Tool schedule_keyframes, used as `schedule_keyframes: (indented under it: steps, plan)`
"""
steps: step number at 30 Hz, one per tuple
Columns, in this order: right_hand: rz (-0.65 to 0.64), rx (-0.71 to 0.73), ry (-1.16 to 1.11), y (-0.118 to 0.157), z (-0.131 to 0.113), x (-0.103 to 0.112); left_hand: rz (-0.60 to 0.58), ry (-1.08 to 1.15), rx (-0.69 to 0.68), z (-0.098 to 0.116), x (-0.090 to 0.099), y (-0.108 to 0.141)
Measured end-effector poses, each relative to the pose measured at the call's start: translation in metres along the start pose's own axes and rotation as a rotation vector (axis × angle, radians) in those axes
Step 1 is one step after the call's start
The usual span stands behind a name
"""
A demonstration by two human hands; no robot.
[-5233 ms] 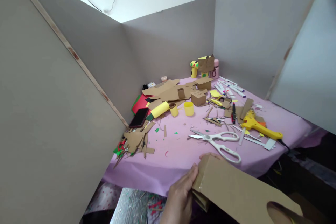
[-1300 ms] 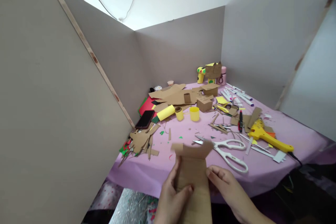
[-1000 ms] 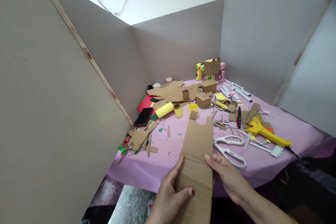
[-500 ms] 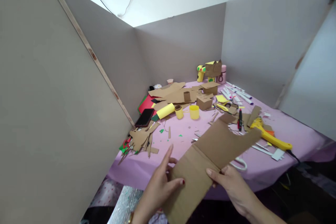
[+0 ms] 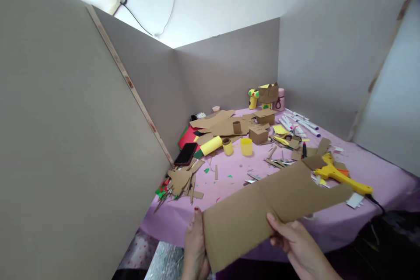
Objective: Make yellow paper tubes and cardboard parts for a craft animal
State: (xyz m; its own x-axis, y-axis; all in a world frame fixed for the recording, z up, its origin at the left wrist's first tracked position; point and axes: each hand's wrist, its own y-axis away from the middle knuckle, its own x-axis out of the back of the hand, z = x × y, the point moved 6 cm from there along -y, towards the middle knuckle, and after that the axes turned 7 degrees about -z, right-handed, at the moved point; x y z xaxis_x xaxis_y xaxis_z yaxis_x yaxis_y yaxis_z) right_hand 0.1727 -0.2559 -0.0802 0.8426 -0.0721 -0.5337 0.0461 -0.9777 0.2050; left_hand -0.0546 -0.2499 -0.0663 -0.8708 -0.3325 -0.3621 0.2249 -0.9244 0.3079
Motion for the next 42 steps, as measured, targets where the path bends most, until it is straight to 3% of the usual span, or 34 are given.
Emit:
schedule_keyframes:
  steps: [4, 6, 8, 10, 11, 14, 17, 21, 27, 31, 35, 38, 42]
  plan:
    - [0.148, 0.086, -0.023, -0.004, -0.008, 0.008, -0.043, 0.113, 0.049, -0.032, 0.011, -0.004]
    - [0.145, 0.104, -0.011, -0.006, -0.009, 0.005, -0.106, 0.008, 0.02, -0.053, 0.008, 0.001]
    - [0.114, 0.09, -0.004, -0.006, -0.006, -0.001, -0.286, -0.159, -0.045, -0.07, -0.012, 0.011]
    - [0.072, 0.055, 0.006, -0.004, 0.0, -0.008, -0.374, -0.176, -0.087, -0.078, -0.034, 0.02]
    - [0.05, 0.029, 0.016, -0.002, 0.003, -0.01, -0.352, -0.167, -0.047, -0.081, -0.043, 0.023]
    - [0.016, -0.047, 0.086, 0.002, 0.008, -0.012, -0.104, 0.067, 0.038, -0.073, -0.054, 0.025]
    - [-0.006, -0.081, 0.131, 0.002, 0.003, -0.009, -0.033, 0.171, 0.078, -0.063, -0.061, 0.028]
    - [-0.069, -0.166, 0.049, -0.003, -0.003, -0.005, 0.07, 0.157, 0.12, -0.061, -0.056, 0.033]
    - [-0.003, -0.014, 0.139, -0.013, -0.027, 0.021, 0.187, 0.081, 0.098, -0.053, -0.049, 0.037]
    - [-0.001, 0.158, 0.473, -0.014, -0.047, 0.044, 0.206, 0.059, 0.064, -0.048, -0.046, 0.036]
    - [0.075, 0.447, 1.223, -0.015, -0.064, 0.06, 0.209, 0.048, 0.009, -0.043, -0.043, 0.036]
    - [0.001, 0.587, 1.695, -0.022, -0.056, 0.057, 0.187, 0.046, -0.011, -0.041, -0.043, 0.036]
    - [-0.063, 0.612, 1.795, -0.037, -0.048, 0.056, 0.179, 0.025, -0.041, -0.039, -0.042, 0.036]
